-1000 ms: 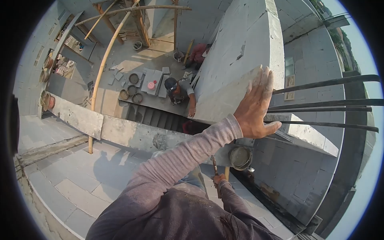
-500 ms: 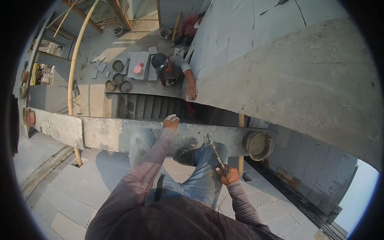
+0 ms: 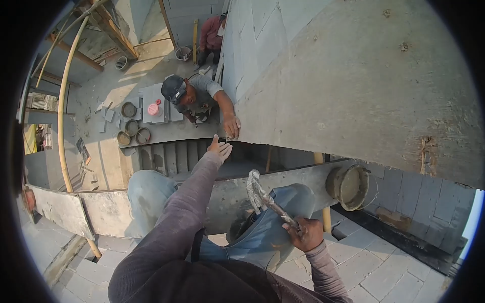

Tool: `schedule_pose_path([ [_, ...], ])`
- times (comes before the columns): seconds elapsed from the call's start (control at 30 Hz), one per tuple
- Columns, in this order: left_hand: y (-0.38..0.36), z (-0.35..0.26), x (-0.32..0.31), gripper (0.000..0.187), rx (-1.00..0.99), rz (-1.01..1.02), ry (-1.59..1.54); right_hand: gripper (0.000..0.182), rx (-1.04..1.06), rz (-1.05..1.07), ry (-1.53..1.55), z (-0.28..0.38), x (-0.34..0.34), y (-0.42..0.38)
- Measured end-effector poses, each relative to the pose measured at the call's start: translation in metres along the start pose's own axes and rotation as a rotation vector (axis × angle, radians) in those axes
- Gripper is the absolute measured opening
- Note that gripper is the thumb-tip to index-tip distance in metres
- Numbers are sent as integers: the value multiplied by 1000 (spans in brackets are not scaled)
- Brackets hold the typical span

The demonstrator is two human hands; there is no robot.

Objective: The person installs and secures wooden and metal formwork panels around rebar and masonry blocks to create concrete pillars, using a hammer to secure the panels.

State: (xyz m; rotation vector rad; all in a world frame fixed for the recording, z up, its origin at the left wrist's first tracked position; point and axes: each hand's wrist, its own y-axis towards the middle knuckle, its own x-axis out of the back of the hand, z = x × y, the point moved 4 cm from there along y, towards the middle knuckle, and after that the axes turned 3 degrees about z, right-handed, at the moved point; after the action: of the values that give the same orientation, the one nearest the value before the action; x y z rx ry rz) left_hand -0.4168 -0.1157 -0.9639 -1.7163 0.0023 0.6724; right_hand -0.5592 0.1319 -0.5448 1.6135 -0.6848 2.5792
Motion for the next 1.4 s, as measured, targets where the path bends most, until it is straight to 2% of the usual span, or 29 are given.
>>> schedule_pose_path([
  [0.03,13,-4,-2,72,69,0,-6,32,-1,-7,1,2,-4,2],
  [0.07,23,-8,-6,72,71,0,4,32,-8,-12,6,3,-8,1],
  [0.13,40,-8,-10,51,143,-56,4,32,-6,-48,-15,6,-11,0],
  [0.17,45,-5,-10,51,145,-51,13,32,-14,-55,-15,9,-12,-1],
  [0.23,54,-2,-12,29,193,-27,77,30,-25,-107,11,12,-12,-2],
  [0.27,57,0,-12,29,195,-19,85,30,-32,-116,9,11,-13,-4],
  [0.33,61,2,-7,21,249,-85,-140,29,-29,-129,24,11,-17,-7],
  [0.43,83,0,3,15,195,-144,-10,30,-45,-126,-2,13,-17,-10],
  [0.5,128,6,25,13,137,-122,79,30,-50,-120,-22,12,-19,-13],
  [0.57,132,8,24,12,77,-101,163,31,-53,-111,-42,12,-20,-15],
  [0.63,106,3,20,12,-40,-221,150,30,-41,-101,-72,12,-22,-15],
  [0.77,91,8,22,11,-174,-195,327,29,-41,-126,-60,12,-21,-17],
  [0.8,90,10,30,8,-219,-261,403,29,-44,-120,-59,11,-22,-18],
  [0.83,79,9,34,10,-266,-326,480,29,-46,-117,-56,11,-23,-17],
  [0.9,41,22,42,20,-149,-499,506,28,-46,-114,-45,10,-22,-17],
  [0.93,53,35,69,33,-189,-535,648,28,-48,-108,-37,10,-21,-18],
  [0.97,18,43,63,34,-247,-548,765,28,-68,-130,-23,10,-17,-20],
  [1.0,-30,51,47,31,-272,-482,981,27,-46,-153,-13,11,-15,-24],
  [1.03,-39,69,45,31,-291,-458,1035,27,-35,-188,0,13,-13,-31],
  [1.1,-23,113,32,35,-415,-198,1819,27,-94,-223,-6,15,-11,-48],
  [1.13,22,150,50,38,-501,-81,1706,27,-113,-201,-34,17,-12,-60],
  [1.17,-10,156,13,35,-565,104,1833,27,-193,-245,-4,18,-12,-74],
  [1.23,-41,194,-32,31,-736,282,1954,26,-215,-222,-22,30,-19,-97],
  [1.27,-9,223,-27,30,-718,292,2045,26,-292,-240,14,38,-22,-112],
  [1.33,-32,264,-59,26,-681,578,2079,23,-452,-147,8,53,-23,-136],
  [1.4,-7,306,-55,21,-701,659,2026,22,-542,-149,27,69,-25,-158],
])
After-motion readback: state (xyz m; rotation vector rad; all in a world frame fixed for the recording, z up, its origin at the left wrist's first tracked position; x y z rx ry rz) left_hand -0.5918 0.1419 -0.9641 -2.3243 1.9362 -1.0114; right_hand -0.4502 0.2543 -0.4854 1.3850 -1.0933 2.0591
